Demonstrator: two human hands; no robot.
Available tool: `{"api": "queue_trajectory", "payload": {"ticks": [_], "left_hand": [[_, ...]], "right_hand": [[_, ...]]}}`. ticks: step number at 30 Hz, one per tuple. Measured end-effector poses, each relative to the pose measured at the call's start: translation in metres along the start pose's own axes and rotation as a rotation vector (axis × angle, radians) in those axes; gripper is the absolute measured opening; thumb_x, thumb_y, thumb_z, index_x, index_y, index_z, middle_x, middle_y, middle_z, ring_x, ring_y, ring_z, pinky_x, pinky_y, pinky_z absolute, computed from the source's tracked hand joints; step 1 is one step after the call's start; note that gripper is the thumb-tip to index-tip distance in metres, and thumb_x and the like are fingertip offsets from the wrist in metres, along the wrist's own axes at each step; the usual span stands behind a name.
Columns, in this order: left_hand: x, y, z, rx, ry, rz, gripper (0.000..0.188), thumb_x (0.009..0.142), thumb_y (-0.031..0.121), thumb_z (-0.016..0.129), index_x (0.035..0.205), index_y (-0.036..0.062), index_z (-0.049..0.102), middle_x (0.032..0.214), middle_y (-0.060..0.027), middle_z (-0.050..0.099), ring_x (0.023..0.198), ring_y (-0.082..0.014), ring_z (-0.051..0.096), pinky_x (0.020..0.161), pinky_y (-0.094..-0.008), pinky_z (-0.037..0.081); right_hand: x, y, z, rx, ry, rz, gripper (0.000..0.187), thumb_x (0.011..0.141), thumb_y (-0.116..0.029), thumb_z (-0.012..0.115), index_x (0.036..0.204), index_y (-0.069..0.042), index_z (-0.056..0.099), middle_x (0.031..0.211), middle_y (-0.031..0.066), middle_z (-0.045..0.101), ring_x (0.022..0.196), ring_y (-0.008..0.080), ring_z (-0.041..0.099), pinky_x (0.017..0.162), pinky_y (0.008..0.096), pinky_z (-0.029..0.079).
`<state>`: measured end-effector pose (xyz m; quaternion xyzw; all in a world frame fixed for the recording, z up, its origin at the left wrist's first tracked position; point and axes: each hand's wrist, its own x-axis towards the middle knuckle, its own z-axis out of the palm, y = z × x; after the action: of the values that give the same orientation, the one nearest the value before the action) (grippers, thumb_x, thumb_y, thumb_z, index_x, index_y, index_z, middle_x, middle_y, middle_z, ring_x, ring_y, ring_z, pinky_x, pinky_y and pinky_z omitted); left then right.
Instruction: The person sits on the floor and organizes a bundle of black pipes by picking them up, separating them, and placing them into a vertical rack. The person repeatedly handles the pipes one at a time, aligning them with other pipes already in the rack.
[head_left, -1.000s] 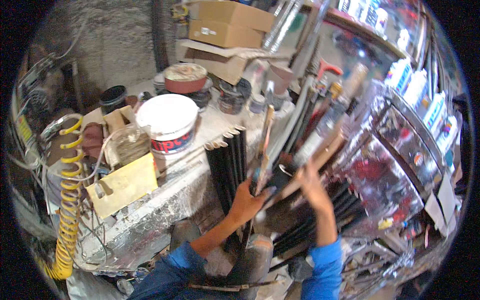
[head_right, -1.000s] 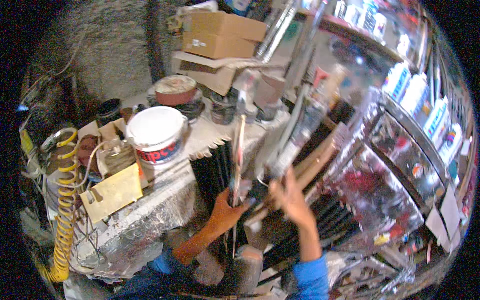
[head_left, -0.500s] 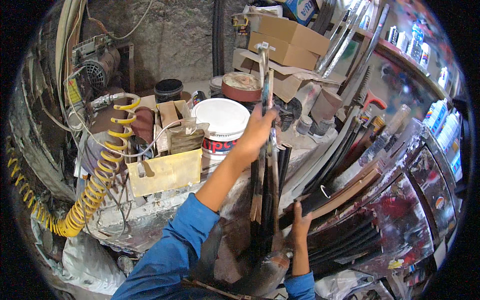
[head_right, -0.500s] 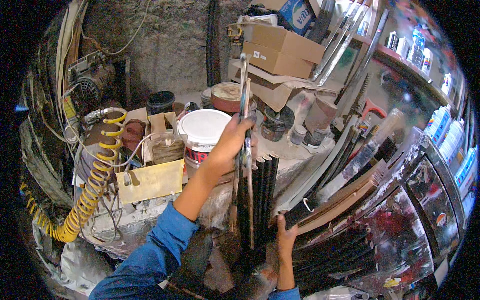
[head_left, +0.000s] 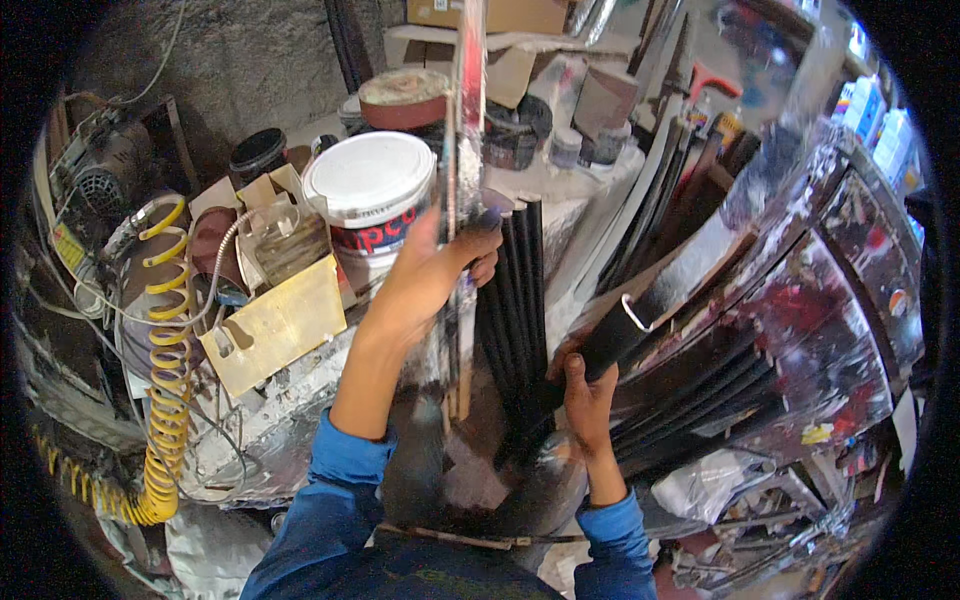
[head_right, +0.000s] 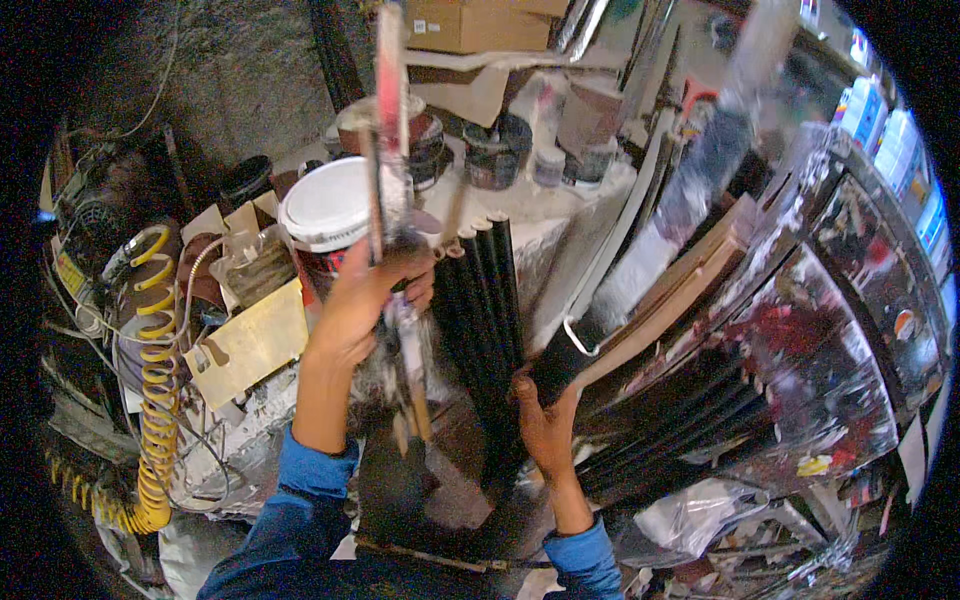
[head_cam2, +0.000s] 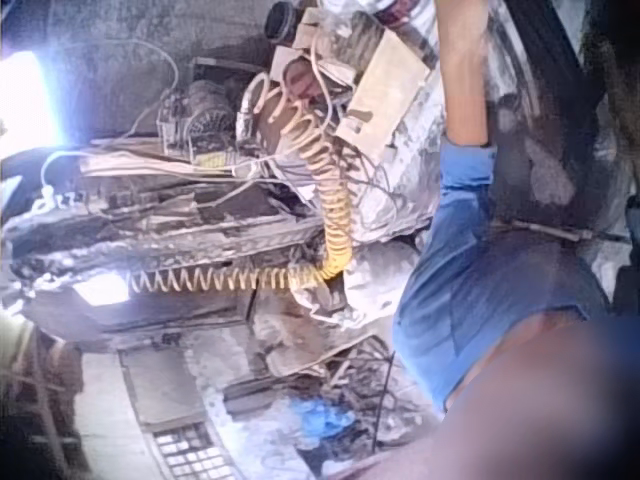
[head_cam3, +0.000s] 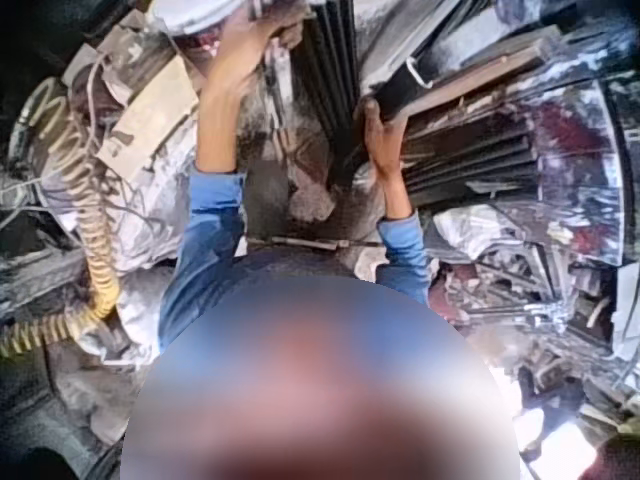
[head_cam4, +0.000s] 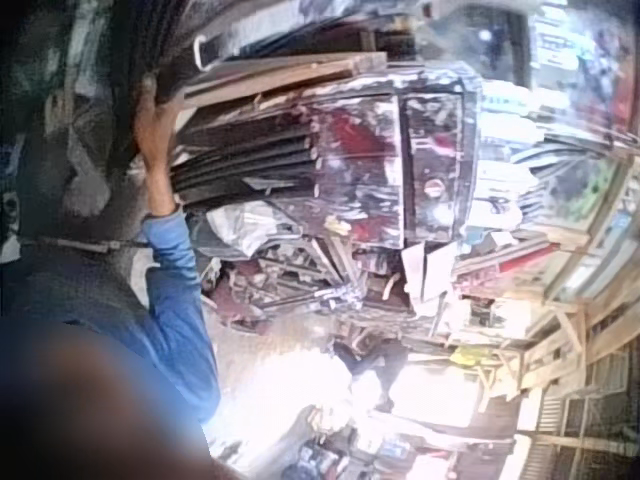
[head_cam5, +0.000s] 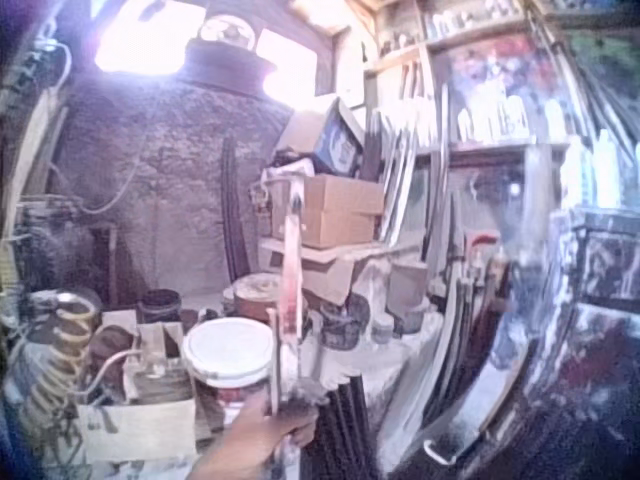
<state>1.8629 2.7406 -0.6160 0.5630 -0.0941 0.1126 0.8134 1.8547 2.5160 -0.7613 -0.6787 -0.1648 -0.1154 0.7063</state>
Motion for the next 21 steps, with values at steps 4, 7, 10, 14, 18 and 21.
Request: {"api": "queue_trajectory", "payload": {"ticks": [4,7,10,14,18,21], "left_hand": [[-0.064,0.024,0.001,0.037,0.053,0.135,0.037,0.091,0.024,0.062,0.117,-0.0009,0.051,0.073,-0.0041,0.052,0.055,-0.0103,0.048,0.050,-0.0246,0.041],[-0.100,0.038,0.000,-0.065,0.082,0.170,0.053,0.084,0.042,0.074,0.106,0.0005,0.048,0.064,-0.0037,0.048,0.050,-0.0111,0.047,0.044,-0.0259,0.038],[-0.124,0.037,-0.001,-0.109,0.183,0.186,0.055,0.077,0.039,0.082,0.100,0.0026,0.048,0.066,-0.0040,0.049,0.050,-0.0113,0.046,0.044,-0.0262,0.036],[-0.137,0.024,-0.015,-0.121,0.105,0.180,0.047,0.079,0.027,0.081,0.104,0.0022,0.049,0.073,-0.0058,0.053,0.054,-0.0120,0.047,0.048,-0.0259,0.037],[-0.133,-0.014,-0.023,0.241,0.403,0.127,0.022,0.091,0.003,0.064,0.109,0.0023,0.053,0.084,-0.0052,0.059,0.059,-0.0094,0.053,0.053,-0.0251,0.043],[-0.133,-0.041,-0.028,0.513,0.484,0.030,0.021,0.090,0.002,0.065,0.108,0.0022,0.055,0.080,-0.0024,0.060,0.063,-0.0081,0.056,0.056,-0.0244,0.046]], "right_hand": [[-0.002,0.002,0.027,-0.025,-0.064,0.004,0.041,0.096,-0.027,0.063,0.122,0.001,0.050,0.083,0.0032,0.058,0.070,0.0120,0.057,0.063,0.0261,0.048],[-0.003,0.004,0.053,-0.103,-0.089,0.105,0.040,0.091,-0.021,0.069,0.121,0.002,0.055,0.096,0.0111,0.065,0.080,0.0168,0.061,0.074,0.0306,0.049],[0.001,0.008,0.080,-0.162,-0.122,0.230,0.045,0.089,-0.022,0.071,0.123,0.003,0.056,0.107,0.0211,0.068,0.091,0.0257,0.065,0.084,0.0359,0.051],[0.015,0.018,0.115,-0.187,-0.134,0.106,0.053,0.089,-0.026,0.071,0.128,0.004,0.052,0.108,0.0232,0.067,0.091,0.0329,0.068,0.082,0.0380,0.052],[0.025,0.028,0.140,-0.267,-0.142,-0.058,0.043,0.094,-0.027,0.063,0.124,0.000,0.048,0.096,0.0244,0.067,0.088,0.0372,0.068,0.077,0.0420,0.051],[0.029,0.034,0.149,-0.507,-0.206,-0.055,0.039,0.096,-0.026,0.058,0.123,0.000,0.045,0.096,0.0289,0.065,0.090,0.0466,0.064,0.074,0.0489,0.051]]}}
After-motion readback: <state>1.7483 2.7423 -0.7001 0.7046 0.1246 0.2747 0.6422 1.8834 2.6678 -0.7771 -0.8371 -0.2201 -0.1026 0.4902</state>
